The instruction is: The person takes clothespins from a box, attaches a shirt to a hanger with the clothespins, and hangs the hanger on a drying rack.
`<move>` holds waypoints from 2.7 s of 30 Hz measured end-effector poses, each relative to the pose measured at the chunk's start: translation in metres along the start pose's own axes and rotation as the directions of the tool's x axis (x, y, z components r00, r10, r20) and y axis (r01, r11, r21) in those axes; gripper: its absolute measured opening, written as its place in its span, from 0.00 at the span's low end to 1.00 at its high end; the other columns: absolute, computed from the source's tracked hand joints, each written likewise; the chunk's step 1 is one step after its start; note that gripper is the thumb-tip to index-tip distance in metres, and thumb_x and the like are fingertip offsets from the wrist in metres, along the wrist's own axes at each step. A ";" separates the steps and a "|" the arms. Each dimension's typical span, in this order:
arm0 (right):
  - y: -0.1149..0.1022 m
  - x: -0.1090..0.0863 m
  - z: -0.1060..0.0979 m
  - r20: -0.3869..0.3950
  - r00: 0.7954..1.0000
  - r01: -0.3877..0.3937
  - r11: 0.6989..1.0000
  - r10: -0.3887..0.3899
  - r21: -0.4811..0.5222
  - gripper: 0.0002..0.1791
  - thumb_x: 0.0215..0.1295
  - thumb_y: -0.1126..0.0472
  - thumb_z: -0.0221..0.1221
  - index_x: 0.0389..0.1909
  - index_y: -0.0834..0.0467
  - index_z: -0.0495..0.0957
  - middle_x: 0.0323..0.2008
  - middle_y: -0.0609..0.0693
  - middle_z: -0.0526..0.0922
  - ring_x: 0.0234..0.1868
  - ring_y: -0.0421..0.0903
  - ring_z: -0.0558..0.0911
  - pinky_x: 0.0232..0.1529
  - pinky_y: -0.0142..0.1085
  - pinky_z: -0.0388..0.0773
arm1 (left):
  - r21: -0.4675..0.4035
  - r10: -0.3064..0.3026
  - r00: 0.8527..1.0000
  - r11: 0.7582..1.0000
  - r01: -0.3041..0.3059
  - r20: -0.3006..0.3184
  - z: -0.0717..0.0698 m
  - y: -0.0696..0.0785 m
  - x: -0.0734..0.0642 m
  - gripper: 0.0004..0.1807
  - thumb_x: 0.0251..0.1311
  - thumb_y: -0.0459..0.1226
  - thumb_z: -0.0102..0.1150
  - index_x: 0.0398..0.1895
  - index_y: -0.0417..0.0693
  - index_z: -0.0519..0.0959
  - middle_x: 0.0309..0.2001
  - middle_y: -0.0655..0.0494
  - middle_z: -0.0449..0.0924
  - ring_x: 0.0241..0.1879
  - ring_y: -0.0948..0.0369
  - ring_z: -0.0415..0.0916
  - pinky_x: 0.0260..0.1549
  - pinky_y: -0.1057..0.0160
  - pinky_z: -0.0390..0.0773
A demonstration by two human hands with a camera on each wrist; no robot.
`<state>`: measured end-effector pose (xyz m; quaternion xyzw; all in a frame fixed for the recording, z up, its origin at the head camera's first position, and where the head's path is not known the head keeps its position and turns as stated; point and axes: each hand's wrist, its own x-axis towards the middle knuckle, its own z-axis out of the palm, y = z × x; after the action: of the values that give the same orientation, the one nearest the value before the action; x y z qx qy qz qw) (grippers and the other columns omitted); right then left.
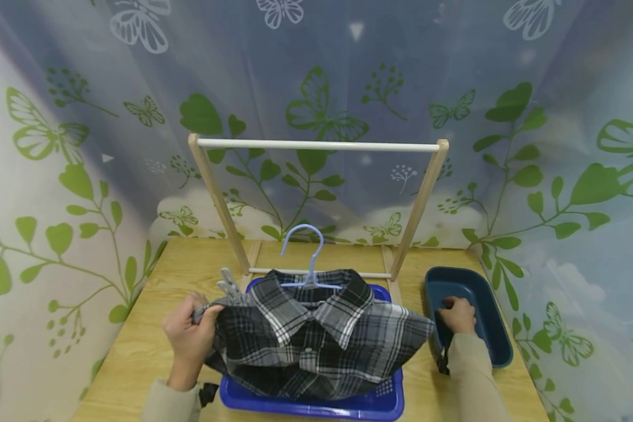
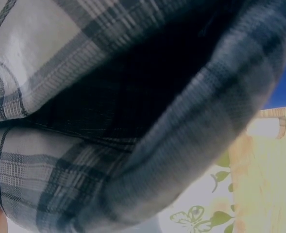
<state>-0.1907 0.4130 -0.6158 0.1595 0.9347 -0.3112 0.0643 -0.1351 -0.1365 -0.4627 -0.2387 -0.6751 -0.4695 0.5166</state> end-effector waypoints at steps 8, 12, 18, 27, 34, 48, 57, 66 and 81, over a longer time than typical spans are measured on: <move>-0.003 -0.005 -0.007 0.048 0.993 0.104 0.995 -0.105 0.006 0.23 0.60 0.67 0.60 0.52 0.80 0.72 0.50 0.77 0.75 0.52 0.73 0.73 0.53 0.60 0.71 | 0.007 0.003 1.000 1.000 -0.003 -0.005 -0.001 -0.001 -0.002 0.33 0.64 0.50 0.62 0.12 0.42 0.56 0.15 0.60 0.53 0.18 0.73 0.48 0.15 0.71 0.53; -0.001 -0.007 -0.008 0.062 0.990 0.130 0.992 -0.130 -0.003 0.24 0.56 0.68 0.61 0.51 0.79 0.73 0.48 0.76 0.76 0.50 0.72 0.75 0.51 0.60 0.72 | 0.013 0.003 1.000 1.000 -0.003 -0.008 -0.001 -0.002 -0.003 0.34 0.64 0.50 0.63 0.12 0.42 0.56 0.15 0.60 0.53 0.18 0.73 0.48 0.16 0.71 0.53; 0.004 -0.007 -0.003 0.057 0.992 0.116 0.993 -0.116 0.011 0.20 0.56 0.67 0.62 0.46 0.76 0.76 0.42 0.71 0.79 0.45 0.67 0.77 0.46 0.58 0.73 | 0.014 -0.004 1.000 1.000 0.004 -0.004 -0.001 -0.003 -0.004 0.33 0.64 0.50 0.63 0.12 0.42 0.56 0.15 0.60 0.53 0.18 0.73 0.49 0.16 0.71 0.53; 0.004 -0.008 0.003 0.029 0.992 0.122 0.992 -0.123 0.015 0.18 0.57 0.68 0.61 0.47 0.76 0.76 0.42 0.71 0.80 0.45 0.66 0.78 0.46 0.58 0.74 | 0.026 -0.005 1.000 1.000 0.005 0.000 0.000 -0.001 -0.003 0.33 0.64 0.50 0.62 0.12 0.43 0.57 0.15 0.60 0.54 0.19 0.74 0.49 0.15 0.72 0.54; 0.006 -0.010 0.006 -0.010 0.984 0.177 0.984 -0.177 -0.002 0.16 0.57 0.66 0.62 0.43 0.73 0.78 0.40 0.70 0.81 0.43 0.66 0.79 0.46 0.58 0.74 | 0.008 0.004 1.000 1.000 -0.004 -0.005 0.000 0.000 -0.002 0.33 0.64 0.50 0.62 0.12 0.42 0.56 0.15 0.59 0.54 0.19 0.73 0.48 0.15 0.71 0.53; 0.001 -0.014 -0.002 -0.007 0.997 0.077 0.997 -0.077 -0.013 0.15 0.59 0.68 0.58 0.41 0.77 0.79 0.39 0.71 0.81 0.42 0.66 0.79 0.44 0.56 0.75 | -0.009 0.006 1.000 1.000 -0.006 -0.008 0.000 0.001 0.000 0.34 0.64 0.50 0.63 0.12 0.42 0.56 0.15 0.59 0.53 0.18 0.72 0.48 0.15 0.71 0.53; -0.006 -0.022 -0.011 0.000 0.999 0.045 0.999 -0.045 -0.009 0.13 0.61 0.70 0.56 0.42 0.76 0.78 0.40 0.72 0.80 0.43 0.67 0.78 0.44 0.56 0.75 | 0.002 0.004 1.000 1.000 -0.004 -0.009 -0.001 -0.002 -0.003 0.34 0.64 0.50 0.63 0.12 0.42 0.56 0.15 0.59 0.53 0.19 0.73 0.48 0.15 0.71 0.52; -0.011 -0.030 -0.021 0.009 0.999 0.040 0.999 -0.040 -0.023 0.11 0.62 0.70 0.57 0.41 0.74 0.80 0.38 0.69 0.81 0.40 0.64 0.79 0.38 0.54 0.77 | 0.008 0.005 1.000 1.000 -0.005 -0.006 -0.001 -0.002 -0.003 0.34 0.64 0.51 0.62 0.13 0.42 0.55 0.15 0.59 0.53 0.19 0.73 0.49 0.15 0.71 0.52; -0.036 -0.056 -0.052 -0.037 0.996 0.087 0.994 -0.085 0.065 0.23 0.65 0.59 0.65 0.52 0.73 0.76 0.47 0.69 0.81 0.45 0.64 0.81 0.39 0.51 0.80 | -0.009 0.008 1.000 1.000 -0.008 -0.002 -0.001 0.000 0.003 0.34 0.64 0.50 0.62 0.12 0.42 0.54 0.15 0.59 0.53 0.18 0.72 0.49 0.15 0.71 0.53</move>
<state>-0.1512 0.4027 -0.5420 0.1264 0.9308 -0.3418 0.0297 -0.1355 -0.1373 -0.4602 -0.2434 -0.6717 -0.4705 0.5180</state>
